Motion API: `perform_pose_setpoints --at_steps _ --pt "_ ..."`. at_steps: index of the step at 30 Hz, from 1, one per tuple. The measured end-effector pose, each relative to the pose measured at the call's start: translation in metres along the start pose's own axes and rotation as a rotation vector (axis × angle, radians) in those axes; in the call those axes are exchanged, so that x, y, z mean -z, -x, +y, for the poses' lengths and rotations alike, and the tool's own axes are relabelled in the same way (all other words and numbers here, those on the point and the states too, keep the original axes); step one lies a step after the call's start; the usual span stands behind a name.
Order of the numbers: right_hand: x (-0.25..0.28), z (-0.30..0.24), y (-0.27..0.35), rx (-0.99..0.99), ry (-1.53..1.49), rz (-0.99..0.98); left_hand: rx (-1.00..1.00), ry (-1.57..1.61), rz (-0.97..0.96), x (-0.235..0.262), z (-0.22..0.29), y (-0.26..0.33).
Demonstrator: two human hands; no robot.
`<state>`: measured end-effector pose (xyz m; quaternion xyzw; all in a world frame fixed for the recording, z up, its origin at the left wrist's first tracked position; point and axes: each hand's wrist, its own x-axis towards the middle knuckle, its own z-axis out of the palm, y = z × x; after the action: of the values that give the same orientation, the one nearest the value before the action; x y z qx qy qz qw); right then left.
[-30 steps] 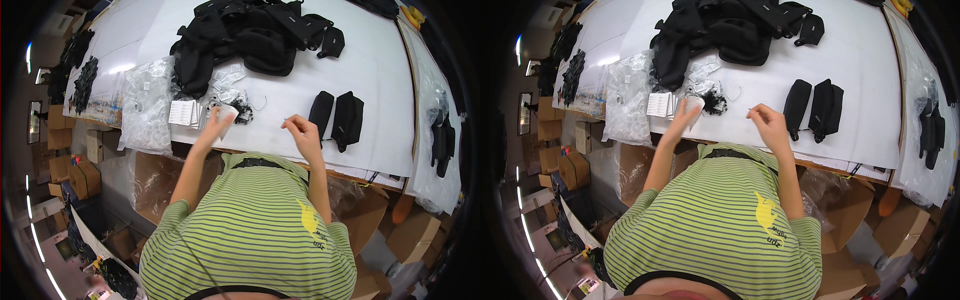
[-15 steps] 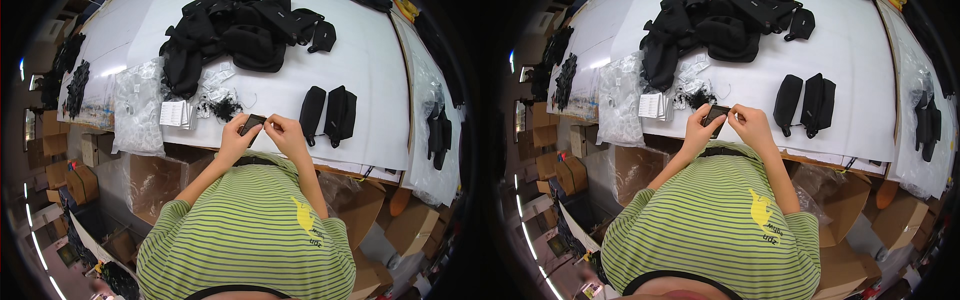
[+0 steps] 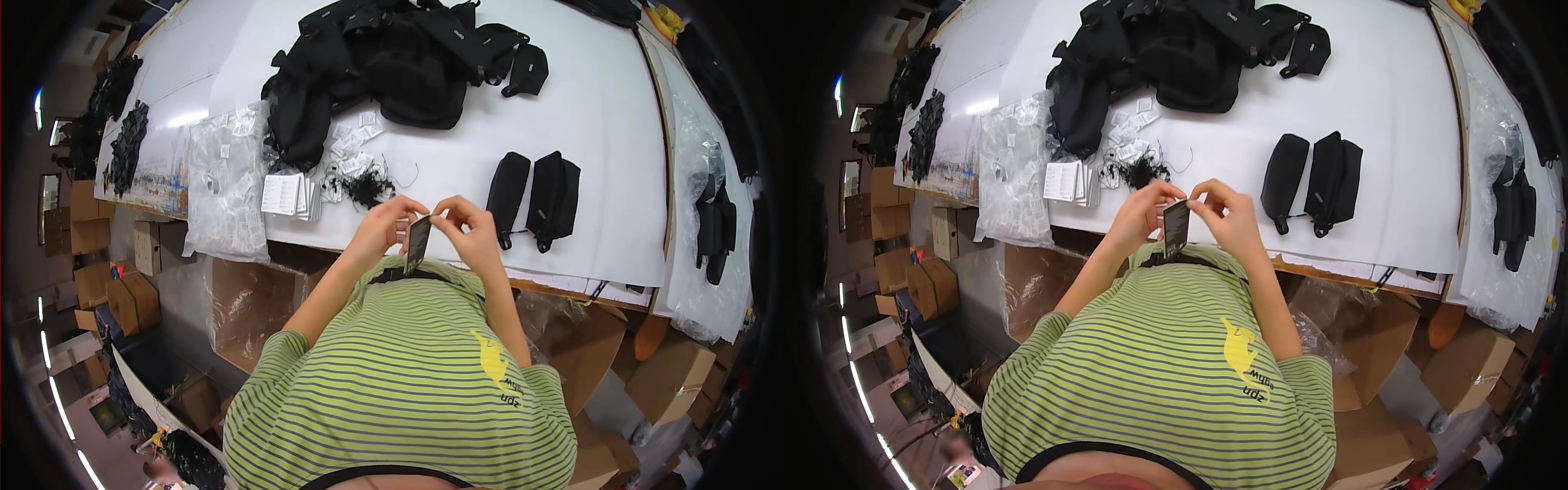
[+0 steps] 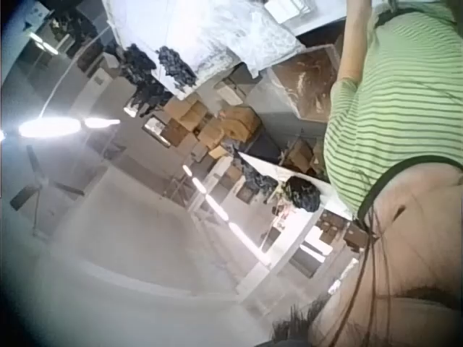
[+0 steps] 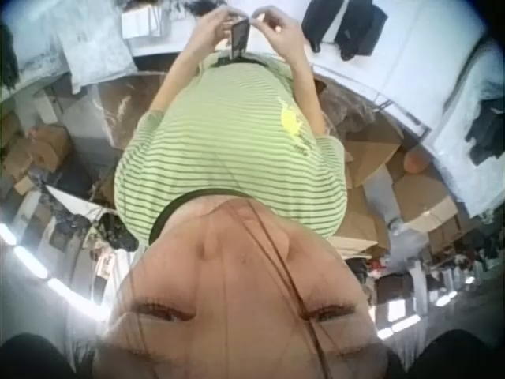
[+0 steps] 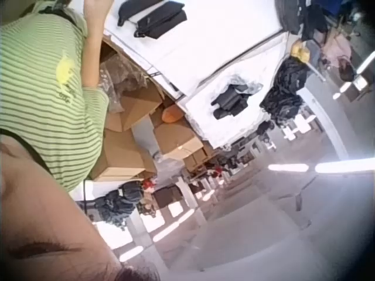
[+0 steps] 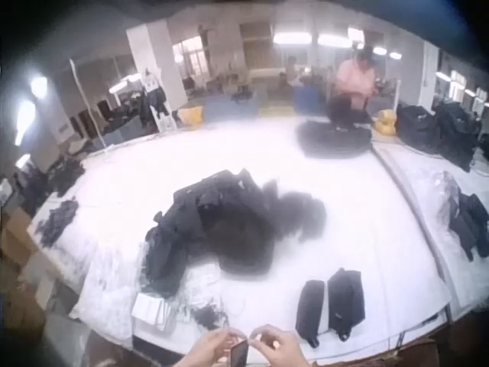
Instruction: The recorder is placing components and labels inside black cases or pouches at a factory workbench.
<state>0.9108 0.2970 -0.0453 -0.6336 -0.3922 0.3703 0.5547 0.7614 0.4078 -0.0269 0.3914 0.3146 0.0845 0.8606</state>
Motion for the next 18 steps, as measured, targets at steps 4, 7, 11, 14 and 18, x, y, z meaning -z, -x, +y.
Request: perform_pose_setpoints --at_steps 4,7,11,14,18 --pt "-0.003 0.009 -0.003 -0.045 -0.063 -0.062 -0.007 -0.186 -0.037 0.006 -0.010 -0.010" --pt "0.001 0.009 -0.006 -0.116 -0.096 -0.091 -0.025 -0.294 0.039 0.004 -0.008 -0.017" --pt "0.005 0.014 -0.012 -0.178 -0.239 -0.096 0.009 -0.330 -0.056 0.008 -0.011 -0.036" --pt "0.016 0.014 -0.019 -0.283 -0.430 -0.074 -0.127 -0.309 -0.051 -0.005 -0.008 -0.056" --pt "0.038 0.027 -0.028 -0.297 -0.458 -0.003 -0.296 -0.418 -0.110 -0.018 0.003 -0.116"
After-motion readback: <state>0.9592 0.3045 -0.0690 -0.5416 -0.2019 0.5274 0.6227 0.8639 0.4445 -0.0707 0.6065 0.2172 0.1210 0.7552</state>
